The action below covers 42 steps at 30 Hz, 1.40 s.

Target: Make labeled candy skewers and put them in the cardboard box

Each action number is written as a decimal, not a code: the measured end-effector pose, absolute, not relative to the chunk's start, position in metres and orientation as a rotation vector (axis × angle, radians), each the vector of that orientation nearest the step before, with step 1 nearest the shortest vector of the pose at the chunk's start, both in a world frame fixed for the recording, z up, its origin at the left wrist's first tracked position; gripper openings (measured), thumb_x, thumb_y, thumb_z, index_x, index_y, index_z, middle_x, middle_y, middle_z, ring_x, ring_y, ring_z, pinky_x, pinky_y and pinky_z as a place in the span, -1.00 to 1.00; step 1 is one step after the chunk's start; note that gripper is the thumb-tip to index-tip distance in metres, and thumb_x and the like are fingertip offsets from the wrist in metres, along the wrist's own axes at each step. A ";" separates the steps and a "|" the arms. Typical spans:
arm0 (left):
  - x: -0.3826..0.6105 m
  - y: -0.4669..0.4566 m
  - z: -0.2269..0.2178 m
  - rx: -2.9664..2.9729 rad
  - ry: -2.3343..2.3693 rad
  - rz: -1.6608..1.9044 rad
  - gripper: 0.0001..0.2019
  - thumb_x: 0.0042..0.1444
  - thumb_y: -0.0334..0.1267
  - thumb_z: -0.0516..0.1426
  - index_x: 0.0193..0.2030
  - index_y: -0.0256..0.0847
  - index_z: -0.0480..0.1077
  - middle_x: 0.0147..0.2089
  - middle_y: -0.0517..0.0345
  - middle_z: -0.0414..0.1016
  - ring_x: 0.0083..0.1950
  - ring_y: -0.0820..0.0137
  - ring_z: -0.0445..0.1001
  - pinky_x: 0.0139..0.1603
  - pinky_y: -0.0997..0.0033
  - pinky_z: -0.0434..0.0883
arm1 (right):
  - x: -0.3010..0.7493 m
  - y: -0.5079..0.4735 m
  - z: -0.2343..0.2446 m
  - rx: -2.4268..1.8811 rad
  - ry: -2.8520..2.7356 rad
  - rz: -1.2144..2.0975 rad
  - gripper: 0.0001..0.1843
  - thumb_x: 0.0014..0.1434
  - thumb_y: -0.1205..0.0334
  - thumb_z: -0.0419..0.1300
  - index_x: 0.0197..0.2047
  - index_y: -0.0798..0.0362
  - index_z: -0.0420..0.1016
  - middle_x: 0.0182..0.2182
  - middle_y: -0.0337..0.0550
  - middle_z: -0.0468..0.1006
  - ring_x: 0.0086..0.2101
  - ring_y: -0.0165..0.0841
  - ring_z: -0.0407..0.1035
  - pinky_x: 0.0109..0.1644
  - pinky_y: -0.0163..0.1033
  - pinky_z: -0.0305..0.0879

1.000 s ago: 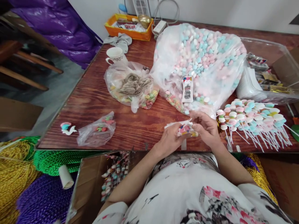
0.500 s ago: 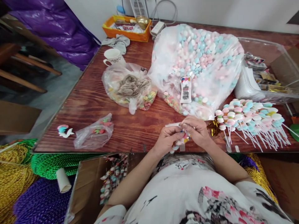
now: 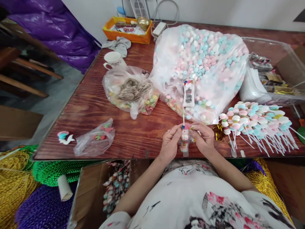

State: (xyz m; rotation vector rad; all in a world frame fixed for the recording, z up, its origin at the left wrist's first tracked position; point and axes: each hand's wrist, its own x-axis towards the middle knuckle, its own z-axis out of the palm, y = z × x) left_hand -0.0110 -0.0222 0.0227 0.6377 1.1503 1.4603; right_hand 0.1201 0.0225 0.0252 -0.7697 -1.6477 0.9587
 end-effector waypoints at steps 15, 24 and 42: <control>-0.016 -0.035 0.025 1.056 1.244 1.084 -0.61 0.18 0.12 0.10 -0.32 -0.22 0.38 -0.38 0.19 0.34 -0.32 0.44 0.27 -0.23 0.45 0.33 | 0.117 0.021 0.014 -0.807 -1.765 0.616 -0.79 0.19 0.38 0.10 -0.23 -0.08 0.52 -0.37 -0.17 0.47 -0.33 -0.33 0.36 -0.21 -0.13 0.29; -0.039 -0.038 0.027 0.624 0.702 0.813 -0.59 0.02 0.00 0.26 -0.56 -0.24 0.23 -0.56 0.20 0.31 -0.49 0.45 0.36 -0.37 0.43 0.32 | 0.158 0.042 0.040 -0.313 -2.400 0.217 -0.65 0.22 0.31 0.21 0.00 -0.32 0.49 0.02 -0.29 0.58 0.10 -0.19 0.32 0.15 0.05 0.03; -0.064 -0.044 0.028 1.296 1.169 0.539 -0.65 0.18 0.03 0.07 -0.44 -0.22 0.34 -0.52 0.20 0.31 -0.50 0.45 0.23 -0.44 0.46 0.23 | 0.142 -0.012 0.023 -0.778 -2.493 0.194 -0.77 0.31 0.26 0.06 -0.04 -0.16 0.47 0.07 -0.24 0.53 0.14 -0.18 0.19 0.12 0.10 -0.13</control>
